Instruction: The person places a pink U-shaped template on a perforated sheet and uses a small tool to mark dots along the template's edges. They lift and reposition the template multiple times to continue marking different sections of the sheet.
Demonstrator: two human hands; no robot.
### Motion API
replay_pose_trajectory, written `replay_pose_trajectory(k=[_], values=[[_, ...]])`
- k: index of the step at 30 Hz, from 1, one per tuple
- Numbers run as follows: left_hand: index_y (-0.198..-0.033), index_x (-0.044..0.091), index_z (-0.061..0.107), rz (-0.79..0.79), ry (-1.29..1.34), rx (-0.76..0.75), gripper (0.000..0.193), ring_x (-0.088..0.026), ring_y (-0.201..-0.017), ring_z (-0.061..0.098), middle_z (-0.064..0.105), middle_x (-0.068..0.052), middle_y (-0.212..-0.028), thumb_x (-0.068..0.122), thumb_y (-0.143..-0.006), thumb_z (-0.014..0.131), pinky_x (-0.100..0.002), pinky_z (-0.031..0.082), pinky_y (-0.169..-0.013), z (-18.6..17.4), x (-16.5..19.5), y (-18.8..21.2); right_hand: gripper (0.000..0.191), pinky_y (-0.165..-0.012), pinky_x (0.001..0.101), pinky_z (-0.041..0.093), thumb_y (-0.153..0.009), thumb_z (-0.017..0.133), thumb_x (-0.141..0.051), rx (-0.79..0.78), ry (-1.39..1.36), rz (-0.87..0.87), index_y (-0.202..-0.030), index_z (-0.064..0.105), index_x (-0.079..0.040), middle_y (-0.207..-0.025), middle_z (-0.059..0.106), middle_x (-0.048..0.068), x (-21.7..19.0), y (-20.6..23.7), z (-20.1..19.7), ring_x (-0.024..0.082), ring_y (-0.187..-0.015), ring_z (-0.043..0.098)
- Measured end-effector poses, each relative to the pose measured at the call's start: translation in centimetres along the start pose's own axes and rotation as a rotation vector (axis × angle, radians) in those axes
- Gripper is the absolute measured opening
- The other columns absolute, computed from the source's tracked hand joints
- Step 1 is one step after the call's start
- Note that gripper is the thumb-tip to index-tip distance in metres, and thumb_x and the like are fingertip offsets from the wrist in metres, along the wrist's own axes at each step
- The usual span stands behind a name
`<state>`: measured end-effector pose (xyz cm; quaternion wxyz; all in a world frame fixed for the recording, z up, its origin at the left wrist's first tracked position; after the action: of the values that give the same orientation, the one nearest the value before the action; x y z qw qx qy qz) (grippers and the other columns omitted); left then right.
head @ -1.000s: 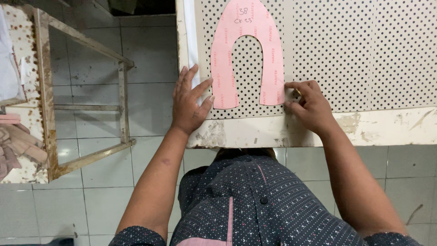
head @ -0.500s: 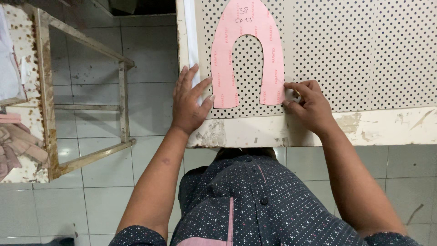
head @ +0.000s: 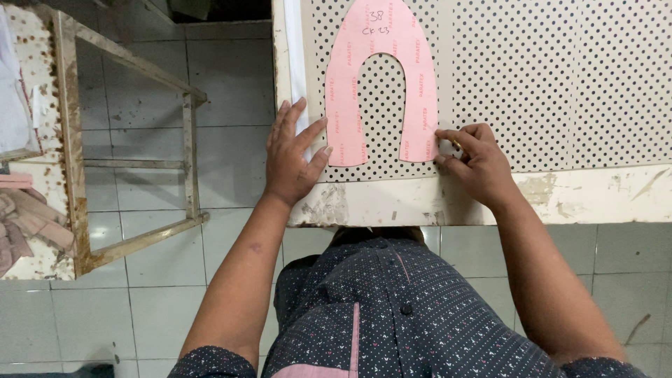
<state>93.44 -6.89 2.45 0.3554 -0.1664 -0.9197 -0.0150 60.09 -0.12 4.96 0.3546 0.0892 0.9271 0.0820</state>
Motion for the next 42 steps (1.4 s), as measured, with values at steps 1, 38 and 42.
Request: replay_pose_trajectory(k=[1,38,42], values=[[-0.133,0.019,0.072,-0.006,0.0,-0.002,0.047,-0.036,-0.156,0.023,0.038,-0.012,-0.164,0.035,-0.089,0.069,-0.053,0.019,-0.125,0.1,0.02,0.04,0.045,-0.077,0.0285,0.052,-0.085,0.082,-0.02,0.002,-0.001,0.003,-0.13,0.073,-0.022,-0.108,0.052,0.002,0.03,0.06,0.02,0.014,-0.081,0.054],[-0.13,0.02,0.074,0.017,0.006,0.029,0.044,-0.036,-0.156,0.025,0.04,-0.012,-0.163,0.034,-0.088,0.071,-0.054,0.022,-0.124,0.47,-0.2,0.16,0.044,-0.077,0.0273,0.052,-0.087,0.081,-0.02,0.008,0.007,-0.02,-0.13,0.073,-0.022,-0.109,0.051,0.002,0.45,-0.06,0.13,0.013,-0.081,0.054],[-0.129,0.02,0.075,0.038,0.003,0.045,0.043,-0.036,-0.156,0.026,0.04,-0.012,-0.163,0.035,-0.089,0.071,-0.053,0.022,-0.126,0.35,-0.27,0.17,0.044,-0.077,0.0276,0.052,-0.086,0.082,-0.02,0.013,-0.01,-0.03,-0.129,0.073,-0.022,-0.108,0.051,0.002,0.42,0.0,0.12,0.013,-0.081,0.054]])
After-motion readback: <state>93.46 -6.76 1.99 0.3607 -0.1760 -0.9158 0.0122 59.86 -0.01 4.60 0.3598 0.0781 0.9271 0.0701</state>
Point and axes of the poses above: each hand's wrist, its own y-axis away from the middle knuckle, its own z-axis out of the palm, x = y × z, the point moved 2 cm from there along -y, towards the middle knuckle
